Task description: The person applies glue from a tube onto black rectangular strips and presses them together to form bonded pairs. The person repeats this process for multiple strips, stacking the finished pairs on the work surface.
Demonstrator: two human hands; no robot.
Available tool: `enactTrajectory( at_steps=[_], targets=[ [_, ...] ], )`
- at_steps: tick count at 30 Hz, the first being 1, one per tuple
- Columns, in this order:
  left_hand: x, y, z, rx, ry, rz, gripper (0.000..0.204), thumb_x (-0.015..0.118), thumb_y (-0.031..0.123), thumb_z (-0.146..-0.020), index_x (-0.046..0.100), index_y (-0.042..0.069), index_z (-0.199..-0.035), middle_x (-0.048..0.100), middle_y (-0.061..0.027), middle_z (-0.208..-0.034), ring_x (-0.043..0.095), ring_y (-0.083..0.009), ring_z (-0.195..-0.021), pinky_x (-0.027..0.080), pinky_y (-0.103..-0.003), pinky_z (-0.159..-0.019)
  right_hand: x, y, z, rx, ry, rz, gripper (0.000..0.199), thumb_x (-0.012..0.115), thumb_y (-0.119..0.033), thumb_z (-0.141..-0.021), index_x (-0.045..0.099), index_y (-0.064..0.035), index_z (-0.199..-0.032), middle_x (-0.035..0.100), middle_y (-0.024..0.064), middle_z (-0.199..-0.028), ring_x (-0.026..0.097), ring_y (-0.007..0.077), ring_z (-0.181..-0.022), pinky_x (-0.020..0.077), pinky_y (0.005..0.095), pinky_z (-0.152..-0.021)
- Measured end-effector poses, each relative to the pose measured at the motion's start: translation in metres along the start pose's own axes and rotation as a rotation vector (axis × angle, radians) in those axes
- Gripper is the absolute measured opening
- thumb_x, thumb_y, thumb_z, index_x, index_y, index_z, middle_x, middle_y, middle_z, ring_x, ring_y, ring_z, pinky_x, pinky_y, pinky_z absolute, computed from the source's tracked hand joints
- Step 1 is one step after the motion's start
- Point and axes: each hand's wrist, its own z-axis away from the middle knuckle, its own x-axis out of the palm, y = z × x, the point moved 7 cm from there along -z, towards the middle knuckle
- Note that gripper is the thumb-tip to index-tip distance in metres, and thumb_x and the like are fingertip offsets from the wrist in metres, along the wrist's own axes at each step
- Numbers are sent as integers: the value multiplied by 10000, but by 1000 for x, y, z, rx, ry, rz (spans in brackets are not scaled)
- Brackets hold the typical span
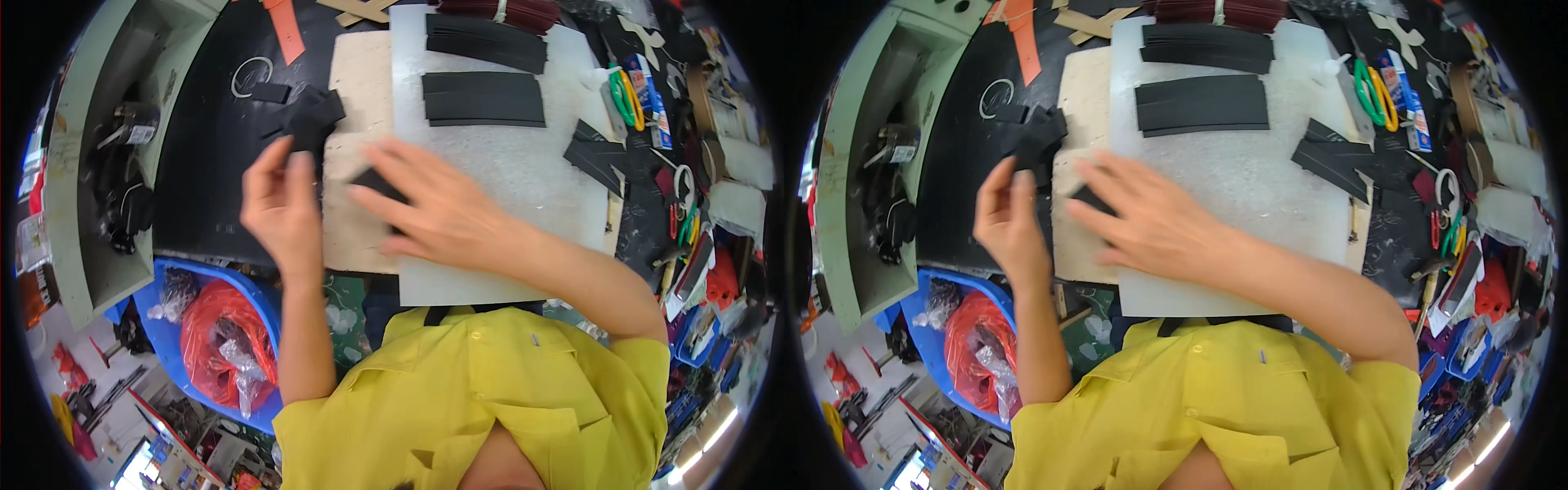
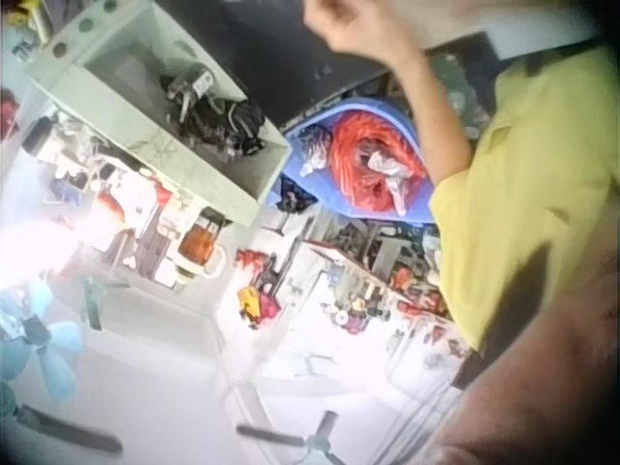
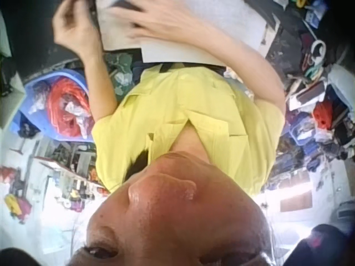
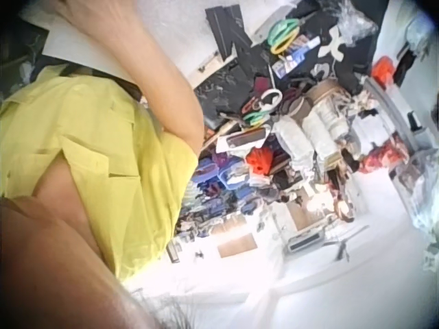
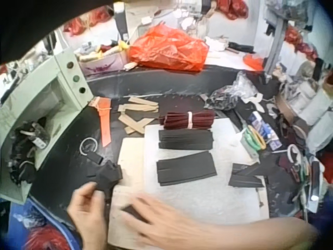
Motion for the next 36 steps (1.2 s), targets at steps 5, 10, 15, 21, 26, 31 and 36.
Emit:
enactTrajectory(
  at_steps=[5, 10, 15, 21, 26, 31, 36],
  targets=[
    [-51, -34, -40, 104, 195, -234, 305, 720, 62, -941, 682, -1, -1236, 684, -92, -1170, 646, -166, -1049, 503, -297, -925, 8, 17, -87, -79, 303, 120, 556, 795, -309, -792, 621, -93, -1274, 581, 192, -1363, 556, 375, -1266, 454, 462, -1051],
    [-37, -6, -5, 388, 138, -588, 256, 735, 52, -912, 737, 59, -1168, 671, -114, -1218, 637, -255, -1131, 489, -360, -964, -69, 53, -27, 112, 300, 460, 332, 770, -222, -808, 688, -65, -1089, 675, 52, -921, 629, 244, -952, 472, 402, -868],
    [24, 35, 19, 567, -115, -474, 224, 745, -22, -854, 758, 38, -1069, 692, -107, -1156, 656, -272, -1106, 495, -356, -965, -76, 69, 55, 313, 163, 253, 273, 743, 5, -743, 728, -57, -1009, 656, 54, -930, 611, 254, -937, 452, 394, -837],
    [97, 62, 6, 587, -462, -231, 254, 709, -38, -836, 729, 37, -1078, 709, -104, -1004, 641, -293, -1024, 502, -390, -904, -87, 60, 54, 331, 306, 220, 291, 747, 35, -747, 718, -54, -1022, 641, 75, -994, 595, 282, -974, 454, 416, -857],
    [129, 60, 4, 631, -630, -277, 293, 688, 1, -859, 703, 56, -1146, 699, -99, -970, 630, -293, -976, 489, -403, -869, -84, 72, 61, 387, 312, 186, 302, 769, 10, -761, 713, -72, -1046, 641, 74, -999, 590, 278, -998, 445, 419, -849],
    [127, 63, 20, 642, -682, -380, 242, 662, 2, -915, 724, 34, -1147, 736, -98, -969, 662, -239, -903, 520, -336, -793, -90, 74, 60, 365, 314, 224, 280, 771, 2, -725, 716, -76, -988, 630, 57, -927, 595, 280, -937, 437, 384, -824],
    [112, 53, 24, 350, -634, -201, 202, 671, 43, -937, 721, 15, -1131, 738, -101, -968, 666, -212, -882, 515, -322, -799, -90, 44, 82, 180, 248, 209, 206, 723, -56, -688, 704, -63, -893, 661, 52, -917, 635, 253, -893, 459, 397, -838]
  ],
)
